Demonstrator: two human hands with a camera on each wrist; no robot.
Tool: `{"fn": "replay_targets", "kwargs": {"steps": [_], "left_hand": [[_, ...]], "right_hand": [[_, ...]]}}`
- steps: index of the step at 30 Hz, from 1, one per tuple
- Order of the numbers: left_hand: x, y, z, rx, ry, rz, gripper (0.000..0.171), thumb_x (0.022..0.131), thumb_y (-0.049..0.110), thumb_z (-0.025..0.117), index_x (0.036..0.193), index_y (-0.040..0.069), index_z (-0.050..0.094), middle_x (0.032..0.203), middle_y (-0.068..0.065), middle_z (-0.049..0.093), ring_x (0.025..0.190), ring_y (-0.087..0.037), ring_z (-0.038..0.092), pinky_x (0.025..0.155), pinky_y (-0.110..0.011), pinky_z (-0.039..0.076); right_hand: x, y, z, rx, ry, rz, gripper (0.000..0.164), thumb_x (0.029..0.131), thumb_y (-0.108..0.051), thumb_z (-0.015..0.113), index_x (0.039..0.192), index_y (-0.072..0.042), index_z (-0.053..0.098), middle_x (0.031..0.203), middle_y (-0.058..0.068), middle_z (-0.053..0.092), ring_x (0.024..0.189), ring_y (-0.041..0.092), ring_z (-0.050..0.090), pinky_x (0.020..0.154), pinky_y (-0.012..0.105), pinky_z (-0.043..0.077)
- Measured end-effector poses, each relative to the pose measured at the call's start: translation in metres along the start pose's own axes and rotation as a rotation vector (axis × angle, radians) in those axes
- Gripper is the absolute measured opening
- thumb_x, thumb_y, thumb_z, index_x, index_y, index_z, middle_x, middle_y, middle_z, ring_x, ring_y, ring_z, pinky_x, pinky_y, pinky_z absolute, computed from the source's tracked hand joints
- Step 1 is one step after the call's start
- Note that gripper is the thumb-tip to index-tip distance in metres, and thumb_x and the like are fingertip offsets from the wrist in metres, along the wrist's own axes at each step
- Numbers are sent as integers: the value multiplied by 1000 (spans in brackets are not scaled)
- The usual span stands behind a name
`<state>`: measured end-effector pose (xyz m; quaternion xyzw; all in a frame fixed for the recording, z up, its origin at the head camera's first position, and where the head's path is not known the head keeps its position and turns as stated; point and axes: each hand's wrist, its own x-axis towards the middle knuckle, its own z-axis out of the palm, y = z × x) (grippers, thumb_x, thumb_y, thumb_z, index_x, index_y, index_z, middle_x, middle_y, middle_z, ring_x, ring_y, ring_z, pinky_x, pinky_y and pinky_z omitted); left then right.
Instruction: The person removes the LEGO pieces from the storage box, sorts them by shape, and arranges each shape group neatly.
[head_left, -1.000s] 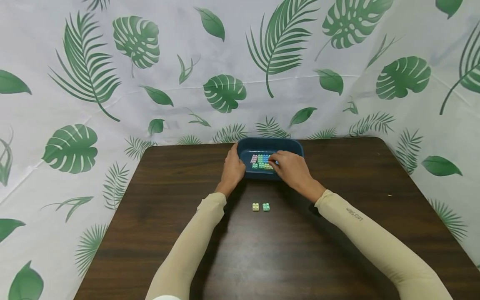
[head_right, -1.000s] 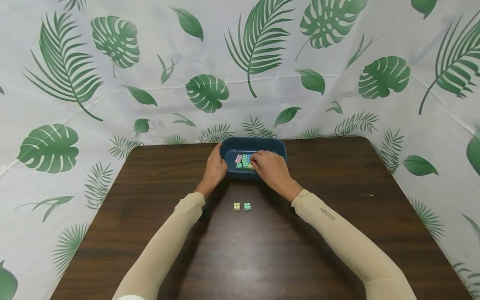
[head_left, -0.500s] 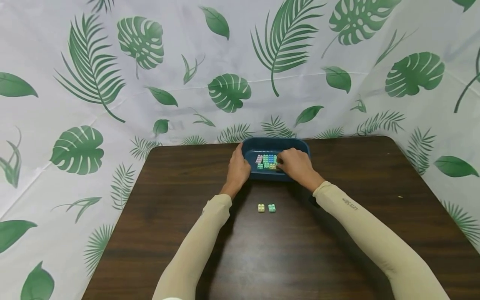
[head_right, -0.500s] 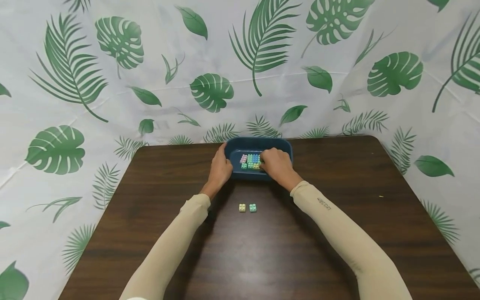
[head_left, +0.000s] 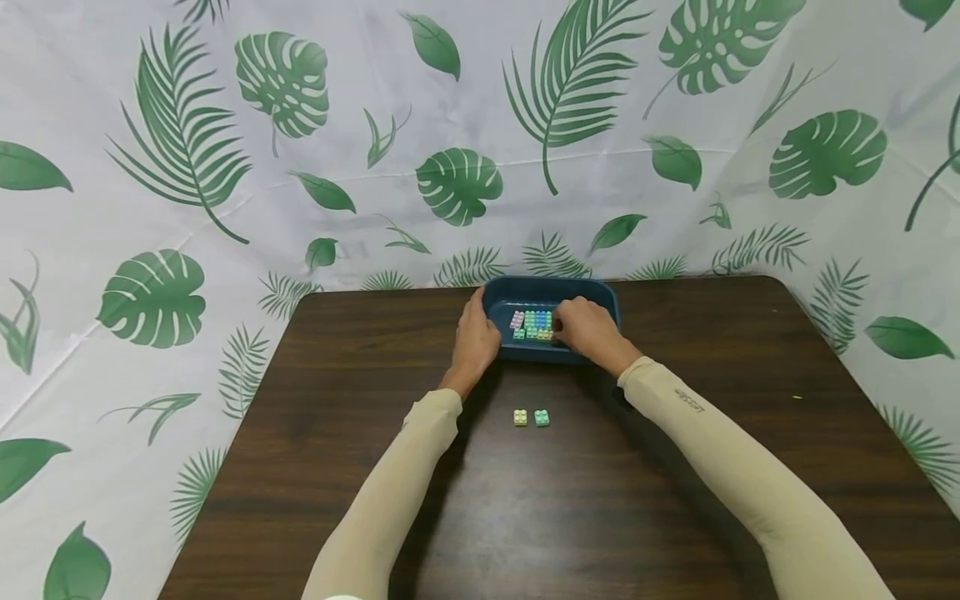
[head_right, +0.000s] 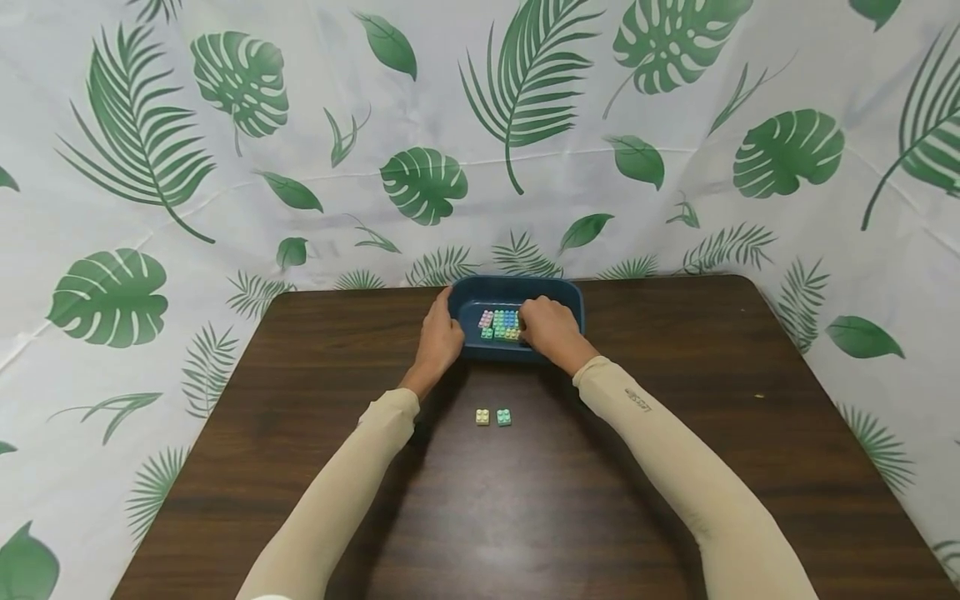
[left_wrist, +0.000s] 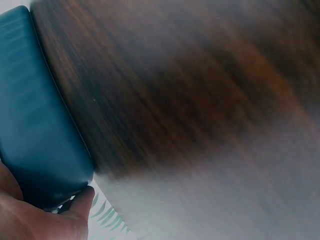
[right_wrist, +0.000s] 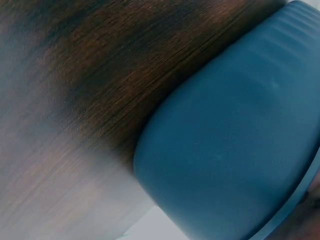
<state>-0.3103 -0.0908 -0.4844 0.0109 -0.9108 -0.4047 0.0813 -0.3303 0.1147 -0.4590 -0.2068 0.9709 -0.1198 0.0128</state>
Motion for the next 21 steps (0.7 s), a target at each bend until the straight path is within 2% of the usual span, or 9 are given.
{"fn": "replay_targets", "kwargs": {"steps": [5, 10, 13, 16, 21], "left_hand": [[0, 0, 2, 14, 8, -1, 61, 96, 5, 38, 153, 20, 22, 150, -8, 39, 127, -28, 51, 102, -46, 45], [2, -1, 4, 15, 1, -1, 61, 96, 5, 36, 153, 20, 21, 150, -7, 39, 130, -27, 48, 104, -46, 43], [3, -1, 3, 10, -4, 5, 60, 96, 5, 35, 153, 19, 22, 150, -8, 39, 131, -27, 48, 105, -46, 43], [3, 1, 1, 3, -6, -2, 60, 96, 5, 35, 153, 20, 22, 150, -8, 39, 130, -28, 48, 104, -46, 43], [3, 1, 0, 1, -11, -24, 61, 96, 5, 36, 153, 22, 22, 152, -7, 37, 132, -28, 47, 106, -47, 42]], "right_hand": [[-2, 4, -5, -8, -3, -29, 10, 85, -27, 73, 84, -17, 74, 79, -1, 69, 64, 14, 60, 63, 34, 52], [-14, 4, -28, 8, 46, -19, 13, 86, -30, 71, 89, -18, 73, 83, -1, 70, 69, 14, 61, 67, 35, 52], [-30, -3, -44, 8, 110, -50, 15, 86, -32, 71, 91, -18, 73, 85, 0, 70, 71, 14, 61, 68, 35, 52], [-52, -16, -54, -8, 164, -127, 18, 85, -33, 72, 91, -17, 73, 86, 1, 70, 73, 13, 60, 67, 35, 52], [-87, -32, -45, -22, 179, -238, 13, 83, -29, 74, 88, -17, 72, 80, -3, 66, 71, 9, 57, 63, 30, 50]]}}
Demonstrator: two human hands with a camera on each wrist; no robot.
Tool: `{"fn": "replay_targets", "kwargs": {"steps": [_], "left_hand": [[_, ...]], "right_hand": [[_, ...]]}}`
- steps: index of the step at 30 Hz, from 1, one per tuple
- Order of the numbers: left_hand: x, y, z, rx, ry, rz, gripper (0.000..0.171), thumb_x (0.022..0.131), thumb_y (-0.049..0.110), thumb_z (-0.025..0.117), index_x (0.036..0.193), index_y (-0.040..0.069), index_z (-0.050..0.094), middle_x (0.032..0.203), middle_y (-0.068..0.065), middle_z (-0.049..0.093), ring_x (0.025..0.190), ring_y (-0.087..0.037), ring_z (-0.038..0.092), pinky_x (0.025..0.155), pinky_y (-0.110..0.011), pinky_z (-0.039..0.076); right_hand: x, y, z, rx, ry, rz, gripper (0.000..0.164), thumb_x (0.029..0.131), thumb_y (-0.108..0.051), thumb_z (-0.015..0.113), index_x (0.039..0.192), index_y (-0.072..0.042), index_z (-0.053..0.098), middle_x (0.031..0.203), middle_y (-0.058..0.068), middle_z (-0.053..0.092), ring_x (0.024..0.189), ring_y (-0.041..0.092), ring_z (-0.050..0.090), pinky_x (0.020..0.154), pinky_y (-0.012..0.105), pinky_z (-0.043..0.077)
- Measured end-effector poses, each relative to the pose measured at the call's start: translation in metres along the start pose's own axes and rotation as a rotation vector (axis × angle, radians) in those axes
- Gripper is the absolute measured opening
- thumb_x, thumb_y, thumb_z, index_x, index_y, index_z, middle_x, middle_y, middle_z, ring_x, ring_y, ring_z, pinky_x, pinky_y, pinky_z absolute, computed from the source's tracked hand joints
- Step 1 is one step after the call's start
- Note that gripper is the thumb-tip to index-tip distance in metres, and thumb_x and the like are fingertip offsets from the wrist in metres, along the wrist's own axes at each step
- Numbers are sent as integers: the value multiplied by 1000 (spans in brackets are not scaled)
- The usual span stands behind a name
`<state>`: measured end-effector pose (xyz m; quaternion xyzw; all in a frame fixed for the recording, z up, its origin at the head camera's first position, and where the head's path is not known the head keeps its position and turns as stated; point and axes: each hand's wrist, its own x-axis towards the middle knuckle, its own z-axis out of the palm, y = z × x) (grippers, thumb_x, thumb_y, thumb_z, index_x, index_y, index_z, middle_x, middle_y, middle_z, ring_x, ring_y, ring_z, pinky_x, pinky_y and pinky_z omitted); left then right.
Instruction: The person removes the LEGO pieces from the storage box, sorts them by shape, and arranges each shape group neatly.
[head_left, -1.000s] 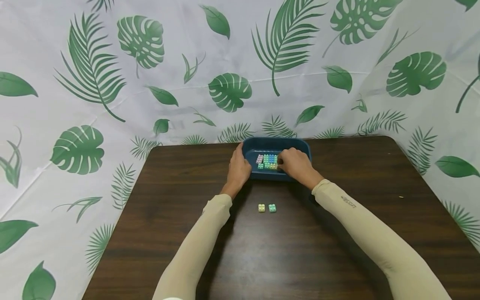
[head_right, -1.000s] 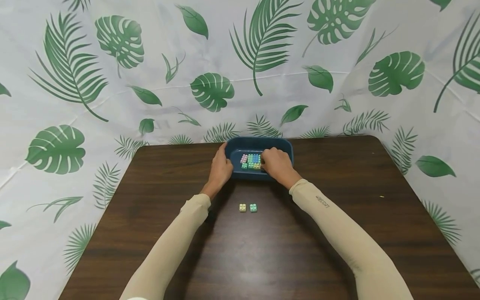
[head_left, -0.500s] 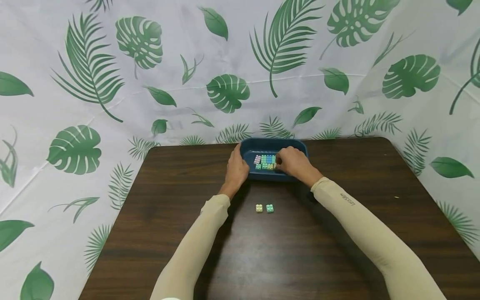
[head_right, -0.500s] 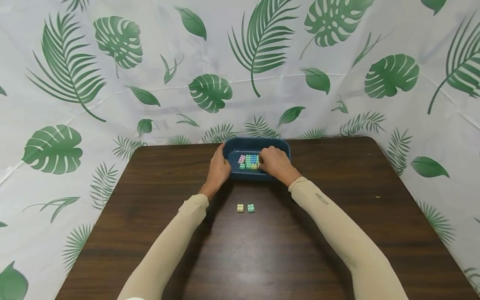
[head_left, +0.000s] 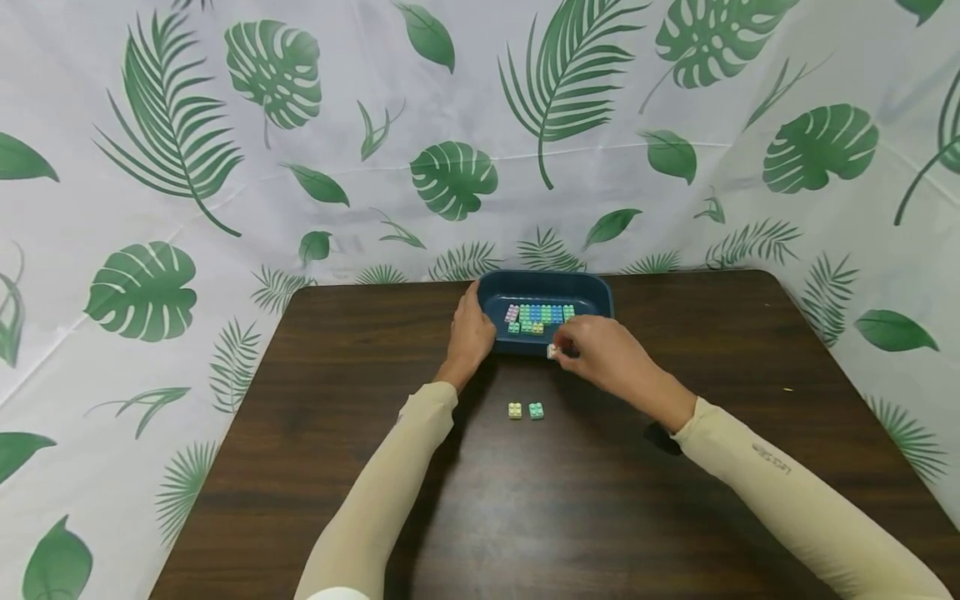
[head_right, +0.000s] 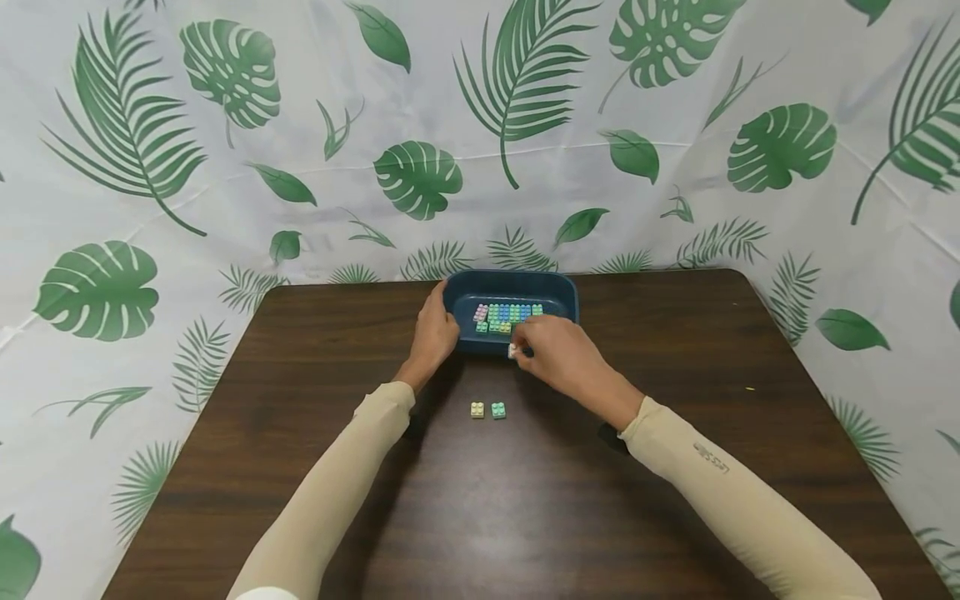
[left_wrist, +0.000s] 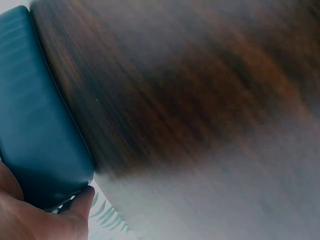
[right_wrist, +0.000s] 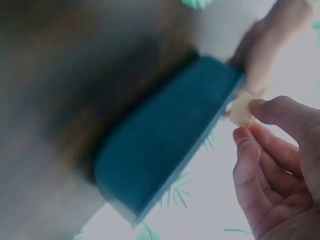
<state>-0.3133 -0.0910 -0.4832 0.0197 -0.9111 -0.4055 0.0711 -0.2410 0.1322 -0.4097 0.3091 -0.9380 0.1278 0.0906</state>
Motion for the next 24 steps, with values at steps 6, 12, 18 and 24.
{"fn": "replay_targets", "kwargs": {"steps": [6, 12, 18, 24], "left_hand": [[1, -1, 1, 3, -2, 4, 61, 95, 5, 36, 153, 20, 23, 153, -7, 36, 132, -28, 47, 106, -47, 42], [0, -1, 1, -1, -2, 5, 60, 96, 5, 37, 152, 19, 23, 153, -7, 36, 133, -28, 46, 107, -46, 41], [0, 0, 1, 13, 8, 8, 59, 96, 5, 37, 152, 19, 24, 152, -7, 36, 134, -27, 45, 107, -46, 41], [-1, 0, 0, 3, -4, 6, 60, 97, 6, 36, 153, 20, 22, 153, -6, 35, 134, -26, 45, 107, -46, 41]], "right_hand": [[-30, -7, 21, -31, -50, -26, 10, 78, -26, 78, 82, -21, 70, 78, -8, 63, 70, 5, 56, 63, 26, 49], [-45, -8, 35, -4, -87, -39, 10, 76, -23, 79, 82, -22, 72, 81, -9, 65, 74, 6, 59, 67, 28, 51], [-49, -9, 45, -2, -126, -52, 9, 79, -25, 78, 85, -21, 73, 82, -10, 66, 75, 4, 60, 69, 28, 53], [-49, -9, 51, -19, -155, -37, 9, 82, -27, 75, 88, -22, 73, 83, -9, 65, 76, 5, 60, 71, 29, 54]]}}
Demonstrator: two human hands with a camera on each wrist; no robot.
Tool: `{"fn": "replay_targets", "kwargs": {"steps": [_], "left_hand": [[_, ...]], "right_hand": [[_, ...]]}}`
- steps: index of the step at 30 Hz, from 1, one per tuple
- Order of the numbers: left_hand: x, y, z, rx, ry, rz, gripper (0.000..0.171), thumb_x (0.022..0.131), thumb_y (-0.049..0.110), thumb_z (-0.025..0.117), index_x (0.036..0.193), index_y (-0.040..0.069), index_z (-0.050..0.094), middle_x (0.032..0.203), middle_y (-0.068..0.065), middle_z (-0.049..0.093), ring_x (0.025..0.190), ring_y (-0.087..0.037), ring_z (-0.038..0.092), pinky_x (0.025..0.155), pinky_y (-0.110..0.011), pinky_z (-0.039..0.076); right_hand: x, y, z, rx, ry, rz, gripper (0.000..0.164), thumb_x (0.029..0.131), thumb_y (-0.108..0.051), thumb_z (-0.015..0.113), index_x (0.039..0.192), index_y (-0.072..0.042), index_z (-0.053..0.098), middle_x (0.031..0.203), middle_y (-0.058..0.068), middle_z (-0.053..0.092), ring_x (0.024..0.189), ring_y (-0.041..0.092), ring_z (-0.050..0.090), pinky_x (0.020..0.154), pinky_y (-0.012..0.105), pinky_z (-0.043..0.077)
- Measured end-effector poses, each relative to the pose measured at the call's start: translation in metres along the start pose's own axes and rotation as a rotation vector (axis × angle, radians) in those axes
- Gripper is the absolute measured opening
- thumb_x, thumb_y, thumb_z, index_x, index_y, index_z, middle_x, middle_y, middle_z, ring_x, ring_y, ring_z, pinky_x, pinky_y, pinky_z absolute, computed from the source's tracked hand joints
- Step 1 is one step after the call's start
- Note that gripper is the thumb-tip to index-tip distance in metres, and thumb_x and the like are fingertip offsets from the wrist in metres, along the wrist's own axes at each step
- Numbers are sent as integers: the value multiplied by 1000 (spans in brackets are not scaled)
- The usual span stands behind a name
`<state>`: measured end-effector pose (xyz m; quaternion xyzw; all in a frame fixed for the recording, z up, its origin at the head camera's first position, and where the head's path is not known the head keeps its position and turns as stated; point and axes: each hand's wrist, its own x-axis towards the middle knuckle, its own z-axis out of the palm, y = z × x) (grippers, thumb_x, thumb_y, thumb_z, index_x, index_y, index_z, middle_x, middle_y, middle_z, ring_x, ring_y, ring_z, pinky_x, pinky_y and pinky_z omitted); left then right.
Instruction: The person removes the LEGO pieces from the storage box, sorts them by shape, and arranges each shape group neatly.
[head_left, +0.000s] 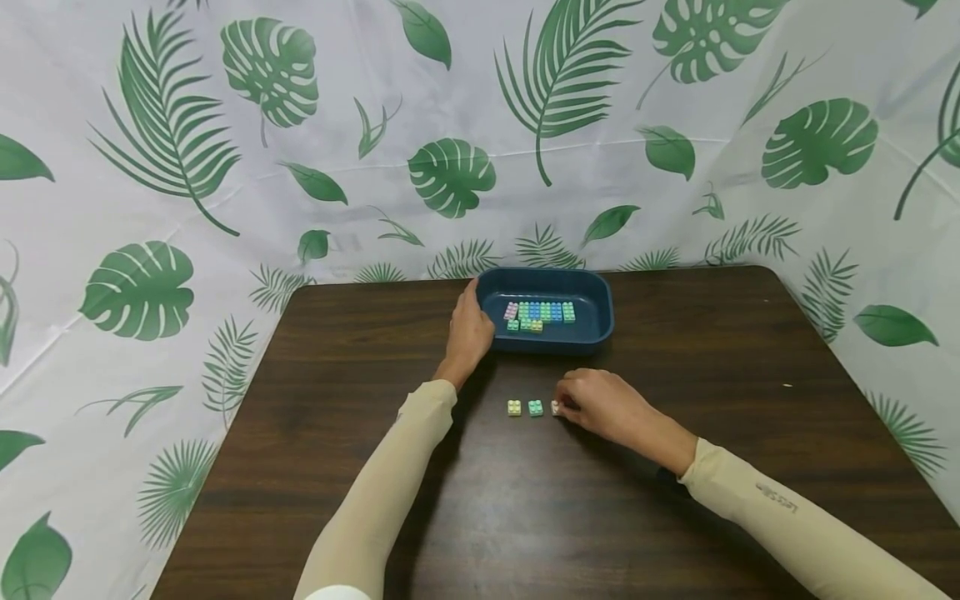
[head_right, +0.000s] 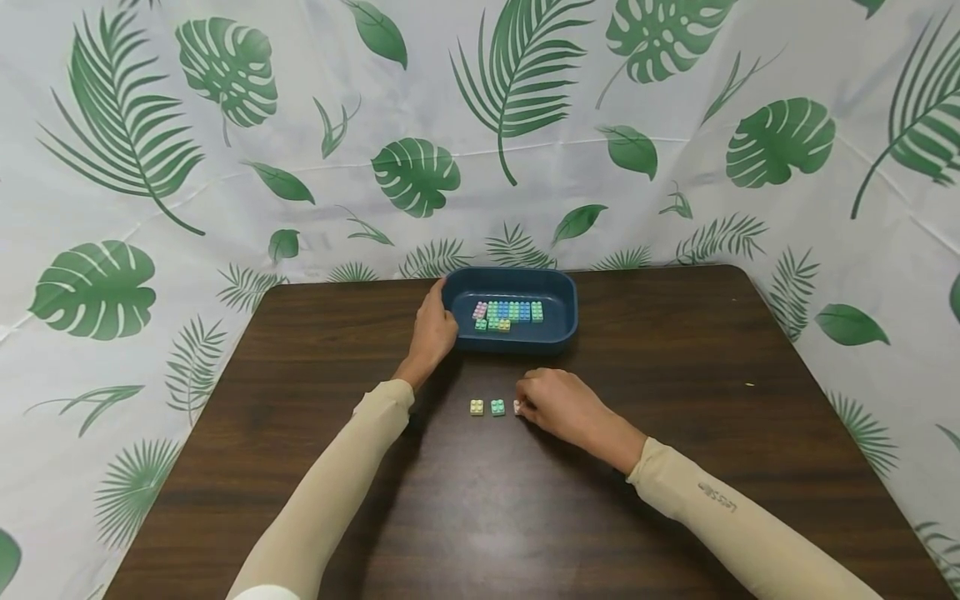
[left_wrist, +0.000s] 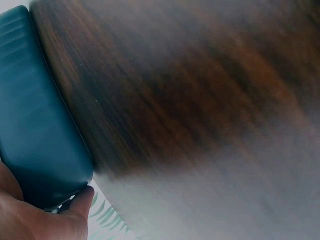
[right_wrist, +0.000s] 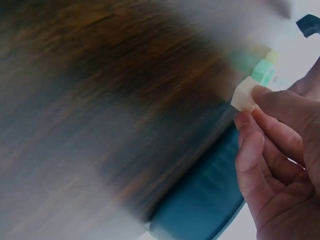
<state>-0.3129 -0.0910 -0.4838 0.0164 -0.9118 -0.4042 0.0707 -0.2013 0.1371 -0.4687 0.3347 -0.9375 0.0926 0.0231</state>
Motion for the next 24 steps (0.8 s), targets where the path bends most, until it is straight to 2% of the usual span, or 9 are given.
{"fn": "replay_targets", "kwargs": {"steps": [10, 17, 24], "left_hand": [[0, 0, 0, -4, 13, 20, 60, 96, 5, 36, 153, 17, 23, 152, -8, 37, 132, -28, 47, 105, -47, 42], [0, -2, -1, -4, 2, 2, 61, 96, 5, 36, 153, 20, 23, 153, -7, 36, 132, -28, 47, 105, -47, 43], [1, -1, -1, 6, -4, -2, 61, 96, 6, 36, 154, 22, 21, 154, -6, 35, 134, -26, 45, 107, -45, 41]], "right_hand": [[0, 3, -3, -6, 5, 15, 14, 83, -33, 74, 92, -22, 72, 85, -9, 65, 75, 4, 60, 69, 29, 54], [12, 7, -29, 55, 64, 3, 8, 83, -27, 75, 87, -21, 72, 80, -10, 67, 71, 4, 61, 63, 26, 51], [26, 14, -47, 53, 147, 13, 7, 86, -27, 72, 89, -21, 72, 81, -8, 67, 68, 4, 58, 60, 25, 48]]}}
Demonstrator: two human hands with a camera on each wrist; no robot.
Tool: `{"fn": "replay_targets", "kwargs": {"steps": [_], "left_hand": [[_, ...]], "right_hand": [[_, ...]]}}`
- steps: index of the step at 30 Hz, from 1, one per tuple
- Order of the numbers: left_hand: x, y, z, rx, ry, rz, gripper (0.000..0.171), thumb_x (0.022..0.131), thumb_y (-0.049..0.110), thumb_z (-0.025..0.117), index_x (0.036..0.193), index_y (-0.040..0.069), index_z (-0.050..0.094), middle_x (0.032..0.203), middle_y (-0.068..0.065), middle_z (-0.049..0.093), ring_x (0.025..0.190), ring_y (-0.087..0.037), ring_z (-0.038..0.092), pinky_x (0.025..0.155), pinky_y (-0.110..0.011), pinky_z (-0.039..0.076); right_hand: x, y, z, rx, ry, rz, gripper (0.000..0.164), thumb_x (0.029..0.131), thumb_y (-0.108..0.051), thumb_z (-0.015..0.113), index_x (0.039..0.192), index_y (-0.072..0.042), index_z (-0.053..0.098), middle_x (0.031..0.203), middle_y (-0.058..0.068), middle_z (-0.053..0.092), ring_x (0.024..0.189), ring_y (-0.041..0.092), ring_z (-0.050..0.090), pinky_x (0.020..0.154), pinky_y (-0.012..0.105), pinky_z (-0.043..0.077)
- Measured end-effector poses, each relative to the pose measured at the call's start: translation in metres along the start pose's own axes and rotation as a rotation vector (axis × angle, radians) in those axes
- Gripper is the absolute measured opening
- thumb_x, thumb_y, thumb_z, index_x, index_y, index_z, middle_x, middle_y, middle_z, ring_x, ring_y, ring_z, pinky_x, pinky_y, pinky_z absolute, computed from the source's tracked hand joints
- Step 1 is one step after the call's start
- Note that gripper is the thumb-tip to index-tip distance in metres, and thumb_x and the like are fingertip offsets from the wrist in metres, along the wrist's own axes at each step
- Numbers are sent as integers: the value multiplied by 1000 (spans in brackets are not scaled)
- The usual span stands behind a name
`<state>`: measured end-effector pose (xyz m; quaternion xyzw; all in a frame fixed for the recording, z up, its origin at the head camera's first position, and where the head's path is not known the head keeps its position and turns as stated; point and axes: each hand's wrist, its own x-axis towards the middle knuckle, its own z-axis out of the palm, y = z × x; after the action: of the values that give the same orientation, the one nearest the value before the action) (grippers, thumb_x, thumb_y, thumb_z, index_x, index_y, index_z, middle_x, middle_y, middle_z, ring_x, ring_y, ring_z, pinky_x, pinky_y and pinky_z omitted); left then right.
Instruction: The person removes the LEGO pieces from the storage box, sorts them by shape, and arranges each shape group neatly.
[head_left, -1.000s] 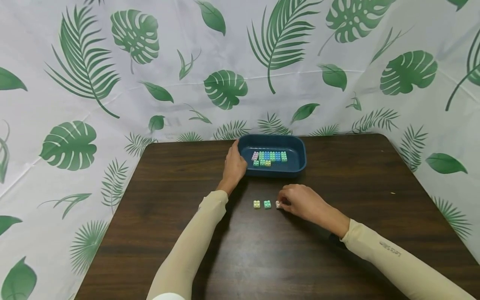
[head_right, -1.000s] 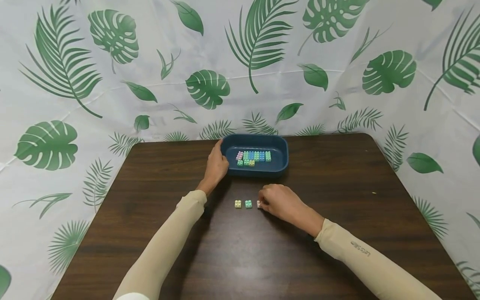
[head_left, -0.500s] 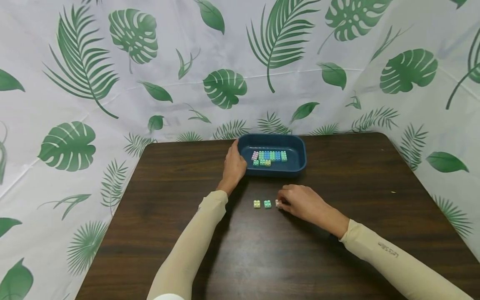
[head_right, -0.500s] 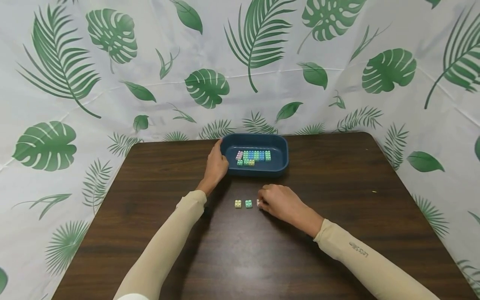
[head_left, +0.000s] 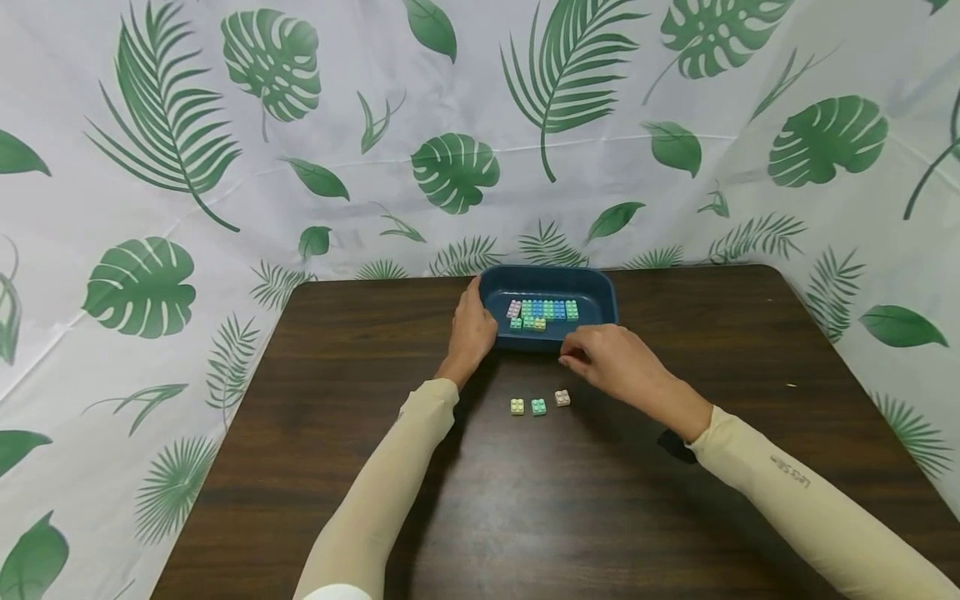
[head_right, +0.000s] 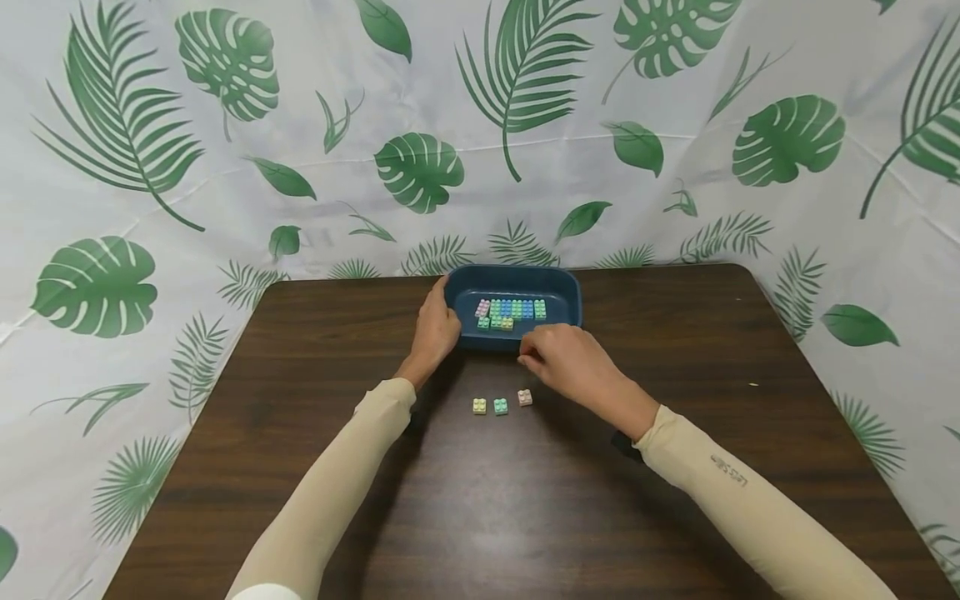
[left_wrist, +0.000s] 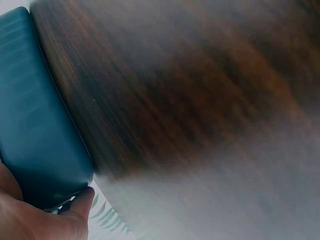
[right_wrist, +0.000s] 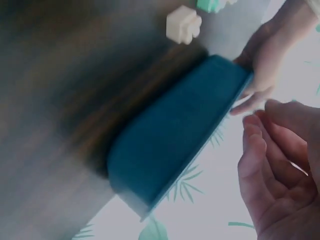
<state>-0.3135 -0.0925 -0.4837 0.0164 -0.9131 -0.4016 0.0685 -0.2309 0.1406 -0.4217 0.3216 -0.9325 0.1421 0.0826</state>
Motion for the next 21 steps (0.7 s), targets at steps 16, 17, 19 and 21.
{"fn": "replay_targets", "kwargs": {"steps": [16, 17, 19, 21], "left_hand": [[2, -3, 2, 10, 22, 26, 60, 96, 6, 37, 153, 19, 23, 151, -7, 39, 132, -26, 47, 105, -46, 42], [2, -3, 2, 11, 23, 27, 60, 97, 6, 37, 153, 19, 23, 151, -7, 39, 132, -26, 47, 106, -46, 42], [2, -4, 3, 14, 27, 28, 60, 97, 6, 37, 153, 20, 23, 151, -7, 39, 132, -26, 47, 105, -46, 43], [3, -4, 4, 17, 30, 28, 60, 97, 5, 37, 153, 20, 23, 151, -6, 38, 131, -26, 47, 105, -46, 43]], "right_hand": [[68, 41, 40, 1, 0, 143, 20, 86, -25, 71, 103, -14, 74, 95, 2, 73, 82, 18, 67, 70, 38, 55], [71, 42, 43, 7, -13, 146, 19, 86, -25, 72, 102, -15, 75, 95, 2, 73, 82, 18, 67, 70, 38, 55], [77, 45, 47, 7, -36, 143, 16, 86, -25, 72, 98, -16, 75, 94, 1, 74, 81, 17, 67, 70, 38, 55], [82, 46, 49, -5, -53, 138, 12, 85, -24, 73, 94, -17, 76, 90, 0, 74, 77, 16, 66, 68, 37, 55]]}}
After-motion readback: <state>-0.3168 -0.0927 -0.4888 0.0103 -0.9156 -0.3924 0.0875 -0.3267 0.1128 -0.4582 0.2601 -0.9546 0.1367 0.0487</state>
